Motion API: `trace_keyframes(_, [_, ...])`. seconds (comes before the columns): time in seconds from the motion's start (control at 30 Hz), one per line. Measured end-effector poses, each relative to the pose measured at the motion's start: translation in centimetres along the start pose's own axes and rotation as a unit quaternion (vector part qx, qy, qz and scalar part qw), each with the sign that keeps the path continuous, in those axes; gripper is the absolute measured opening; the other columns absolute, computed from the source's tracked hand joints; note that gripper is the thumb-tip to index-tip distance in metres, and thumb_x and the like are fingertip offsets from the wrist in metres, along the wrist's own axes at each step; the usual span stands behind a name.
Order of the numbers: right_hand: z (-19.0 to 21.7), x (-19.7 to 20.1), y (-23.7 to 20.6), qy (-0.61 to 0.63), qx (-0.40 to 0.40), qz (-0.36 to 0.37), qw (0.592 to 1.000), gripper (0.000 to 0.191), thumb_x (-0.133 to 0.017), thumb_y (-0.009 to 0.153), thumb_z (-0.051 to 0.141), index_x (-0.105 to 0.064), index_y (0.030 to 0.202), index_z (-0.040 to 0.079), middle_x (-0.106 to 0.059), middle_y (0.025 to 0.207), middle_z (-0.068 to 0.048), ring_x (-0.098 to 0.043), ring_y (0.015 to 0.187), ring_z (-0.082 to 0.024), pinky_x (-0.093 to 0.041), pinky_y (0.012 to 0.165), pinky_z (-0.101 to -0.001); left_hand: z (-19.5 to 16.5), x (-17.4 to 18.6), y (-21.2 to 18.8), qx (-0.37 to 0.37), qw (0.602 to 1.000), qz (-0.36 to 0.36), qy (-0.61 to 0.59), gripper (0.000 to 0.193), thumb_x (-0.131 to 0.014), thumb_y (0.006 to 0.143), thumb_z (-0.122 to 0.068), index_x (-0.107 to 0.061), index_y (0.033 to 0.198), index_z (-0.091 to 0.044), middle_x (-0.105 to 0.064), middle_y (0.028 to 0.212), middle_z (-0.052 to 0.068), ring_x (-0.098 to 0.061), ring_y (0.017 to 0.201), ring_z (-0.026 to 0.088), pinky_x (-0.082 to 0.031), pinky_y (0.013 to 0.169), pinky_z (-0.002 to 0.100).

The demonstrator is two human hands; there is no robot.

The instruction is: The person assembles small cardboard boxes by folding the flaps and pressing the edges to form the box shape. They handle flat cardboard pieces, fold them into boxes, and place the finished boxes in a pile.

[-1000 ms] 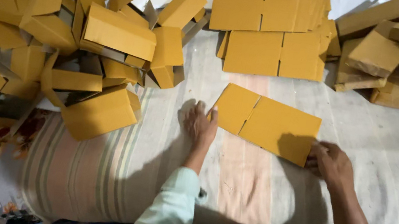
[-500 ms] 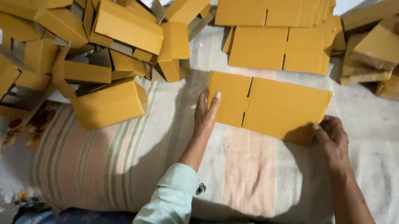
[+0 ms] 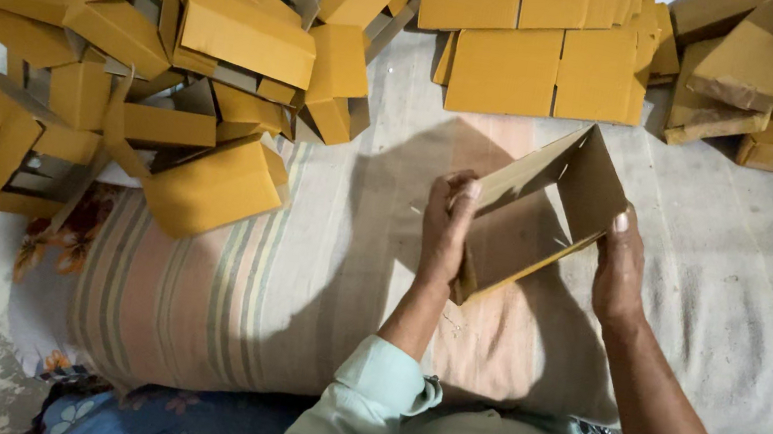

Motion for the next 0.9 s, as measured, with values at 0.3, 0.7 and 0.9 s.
trace_keyframes(0.3, [2.7, 1.1, 0.9, -0.087, 0.02, 0.011, 0.996, 0.064, -0.05, 0.102, 0.039, -0.042, 0.153, 0.0, -0.053, 0.148, -0.018, -0.049, 0.139, -0.028, -0.038, 0.119, -0.0444, -3.7, 2.6, -3.8, -0.212, 0.954, 0.004, 0.211, 0.122, -0.066, 0.081, -0.077, -0.016, 0.165, -0.004, -0.027, 0.167, 0.027, -0.028, 0.157, 0.039, -0.027, 0.13, 0.052])
trace_keyframes(0.7, [6.9, -2.3, -0.1, -0.272, 0.022, -0.059, 0.96, 0.064, -0.064, 0.097, 0.035, -0.048, 0.147, -0.001, -0.056, 0.14, -0.02, -0.058, 0.128, -0.031, -0.051, 0.103, -0.0433, -2.9, 4.1, 0.3, -0.223, 0.93, 0.166, 0.241, 0.128, -0.098, 0.066, -0.037, -0.025, 0.168, -0.01, -0.021, 0.175, 0.024, -0.023, 0.165, 0.038, -0.03, 0.134, 0.049])
trace_keyframes(0.9, [6.6, -1.5, 0.0, -0.293, 0.087, 0.004, 0.952, 0.05, -0.068, 0.095, 0.027, -0.06, 0.137, 0.001, -0.061, 0.133, -0.019, -0.06, 0.126, -0.03, -0.052, 0.107, -0.0433, -2.3, 5.1, 1.1, -0.186, 0.947, 0.191, 0.18, 0.112, -0.095, 0.07, -0.045, -0.039, 0.163, -0.015, -0.021, 0.176, 0.023, -0.026, 0.165, 0.036, -0.031, 0.133, 0.047])
Point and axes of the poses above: each hand's wrist, its own y-axis towards the middle knuckle, its own x-axis out of the back of the hand, z = x × y, the point moved 2 cm from there along y, towards the middle knuckle
